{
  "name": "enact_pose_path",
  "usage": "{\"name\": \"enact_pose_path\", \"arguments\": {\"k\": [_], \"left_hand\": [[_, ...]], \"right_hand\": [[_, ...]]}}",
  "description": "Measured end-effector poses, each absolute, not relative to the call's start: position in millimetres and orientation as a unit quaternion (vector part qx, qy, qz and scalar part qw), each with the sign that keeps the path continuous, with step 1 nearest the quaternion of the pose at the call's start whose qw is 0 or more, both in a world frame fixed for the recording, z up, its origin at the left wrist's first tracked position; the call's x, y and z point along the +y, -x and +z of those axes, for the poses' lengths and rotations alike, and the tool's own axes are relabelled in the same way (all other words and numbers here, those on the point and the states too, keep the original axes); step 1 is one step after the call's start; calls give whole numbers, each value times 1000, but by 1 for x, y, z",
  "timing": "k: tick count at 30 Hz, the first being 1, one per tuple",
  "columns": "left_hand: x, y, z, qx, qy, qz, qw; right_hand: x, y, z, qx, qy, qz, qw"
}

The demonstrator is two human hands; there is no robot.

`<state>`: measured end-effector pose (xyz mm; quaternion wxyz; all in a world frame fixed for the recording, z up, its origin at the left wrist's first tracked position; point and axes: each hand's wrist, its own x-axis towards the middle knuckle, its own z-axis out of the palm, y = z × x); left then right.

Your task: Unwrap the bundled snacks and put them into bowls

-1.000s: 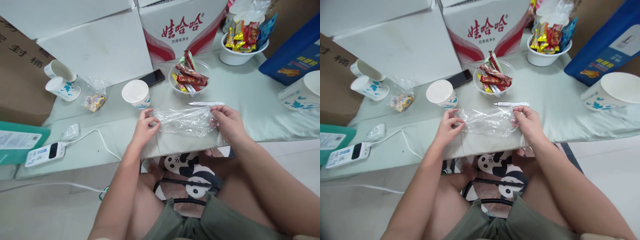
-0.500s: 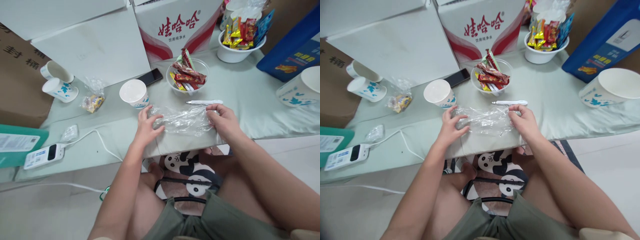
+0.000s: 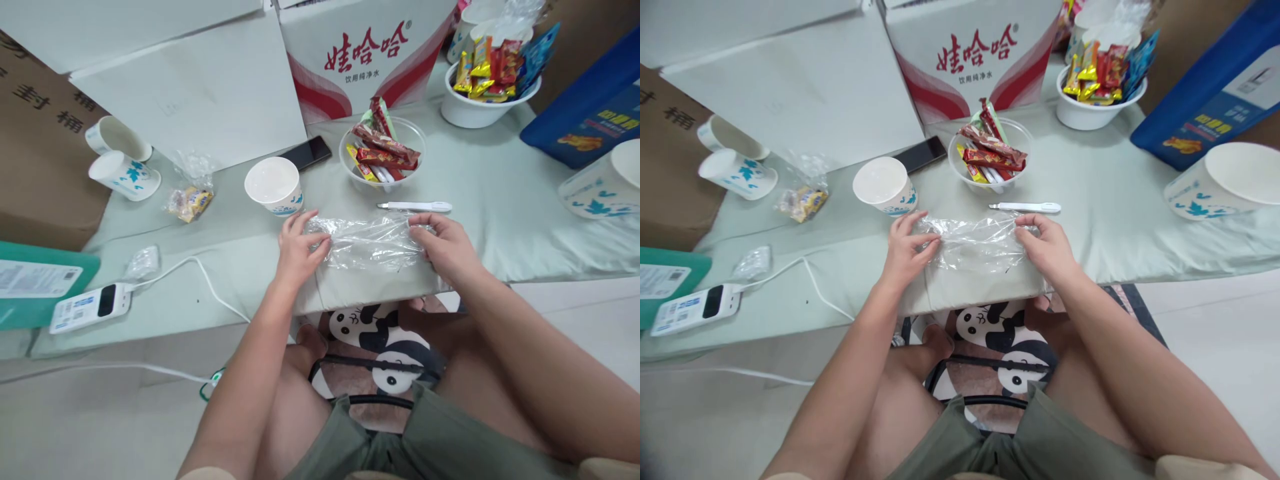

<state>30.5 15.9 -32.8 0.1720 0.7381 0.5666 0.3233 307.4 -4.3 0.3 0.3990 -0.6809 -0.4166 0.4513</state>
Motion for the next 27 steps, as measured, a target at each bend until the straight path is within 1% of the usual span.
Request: {"name": "enact_pose_path", "arguments": {"k": [5,8,11,14,17,19,21,23,24,25,27], "left_hand": [[17,-27,-27,561,-717,392,133],[14,-26,-17,553,-714,418,103],[7,-28,-7,530,-733,414,101],[-3,-32,-3,502,-768,372,139],[-10,-33,-4,477,-768,343,255],[-10,-32,-4,477,-716,380,339],[-7,-30,-3,483,-625,464,401],[-3,-31,0,470,-533,518,477],[-2,-34,1,451,-502,513,530],[-2,-37,3,425,-486,481,593],[-6,-48,5,363,-486,361,708]], "right_hand": [[-2,-309,1,-412,682,448,404],[1,-312,-1,-396,673,454,429],[3,-314,-5,-363,674,464,447],[5,-315,-7,-329,678,463,467],[4,-318,-2,-339,661,442,503],[2,-320,6,-350,623,469,520],[-1,-321,15,-348,561,554,508],[-5,-320,23,-346,493,653,458],[-8,-317,26,-345,464,693,430],[-10,-314,29,-345,439,726,402],[-13,-307,32,-346,403,769,357]]}}
